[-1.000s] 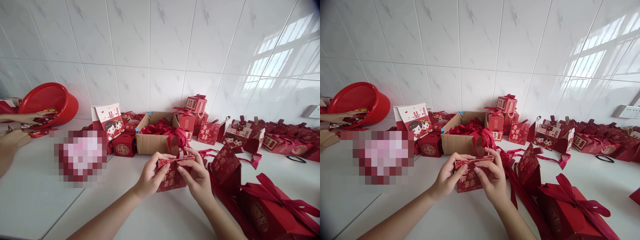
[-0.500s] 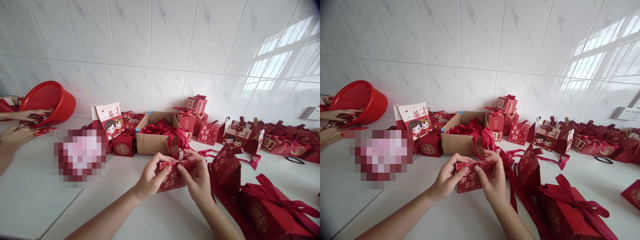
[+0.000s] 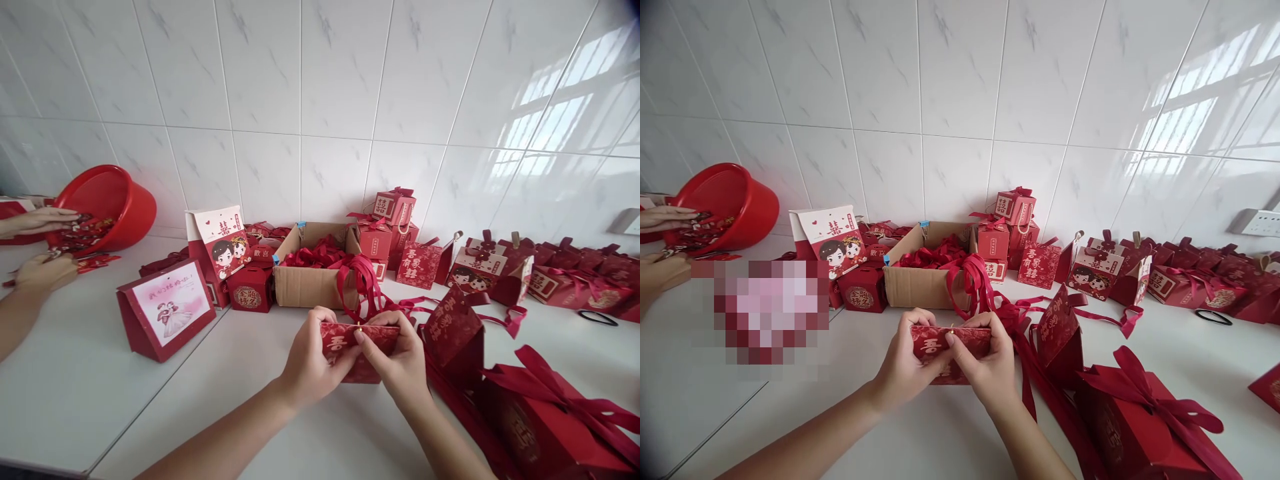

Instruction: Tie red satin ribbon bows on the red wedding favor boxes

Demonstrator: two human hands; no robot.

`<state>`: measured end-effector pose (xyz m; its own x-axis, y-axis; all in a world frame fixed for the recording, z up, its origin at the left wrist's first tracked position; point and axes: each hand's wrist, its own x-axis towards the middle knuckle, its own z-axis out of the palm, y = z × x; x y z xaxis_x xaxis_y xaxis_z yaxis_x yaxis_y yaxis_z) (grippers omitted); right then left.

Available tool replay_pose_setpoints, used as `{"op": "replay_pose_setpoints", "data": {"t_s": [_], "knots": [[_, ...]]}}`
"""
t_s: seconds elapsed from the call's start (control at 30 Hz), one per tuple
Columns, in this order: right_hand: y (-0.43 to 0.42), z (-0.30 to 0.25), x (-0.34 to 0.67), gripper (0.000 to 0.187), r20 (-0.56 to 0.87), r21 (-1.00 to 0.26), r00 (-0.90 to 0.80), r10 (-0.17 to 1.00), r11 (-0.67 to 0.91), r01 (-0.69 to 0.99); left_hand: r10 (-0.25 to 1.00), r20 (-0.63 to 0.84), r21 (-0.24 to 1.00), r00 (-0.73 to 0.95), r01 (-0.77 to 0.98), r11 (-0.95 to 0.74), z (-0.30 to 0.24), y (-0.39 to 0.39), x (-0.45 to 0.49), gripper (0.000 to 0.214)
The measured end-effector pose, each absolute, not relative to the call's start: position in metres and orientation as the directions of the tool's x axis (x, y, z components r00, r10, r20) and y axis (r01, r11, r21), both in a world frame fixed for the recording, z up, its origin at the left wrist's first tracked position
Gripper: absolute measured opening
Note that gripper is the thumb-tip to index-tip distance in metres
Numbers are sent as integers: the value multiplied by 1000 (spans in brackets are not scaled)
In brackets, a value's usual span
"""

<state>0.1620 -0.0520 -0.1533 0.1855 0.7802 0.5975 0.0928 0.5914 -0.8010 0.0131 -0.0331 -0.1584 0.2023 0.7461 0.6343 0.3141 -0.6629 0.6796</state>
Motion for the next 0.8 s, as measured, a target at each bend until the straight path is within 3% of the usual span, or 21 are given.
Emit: {"op": "replay_pose_setpoints", "data": {"t_s": [0.17,0.33,0.5,0.6,0.8], "knots": [[-49,-155,165,20,642,-765,267,718,620,174,687,697,569,204,426,-704,-151,-24,2,36],[-47,-156,169,18,718,-696,320,618,652,301,806,543,667,237,461,-585,-137,-10,-12,22],[-46,-153,174,18,754,-656,381,535,647,390,817,555,780,155,243,-576,-127,-2,-20,21],[-47,-154,173,17,796,-605,318,515,669,432,820,558,822,125,57,-567,-125,-4,-22,19],[-54,-154,162,20,943,-302,36,332,803,513,819,568,807,84,-255,-533,-121,-12,-23,16]]}}
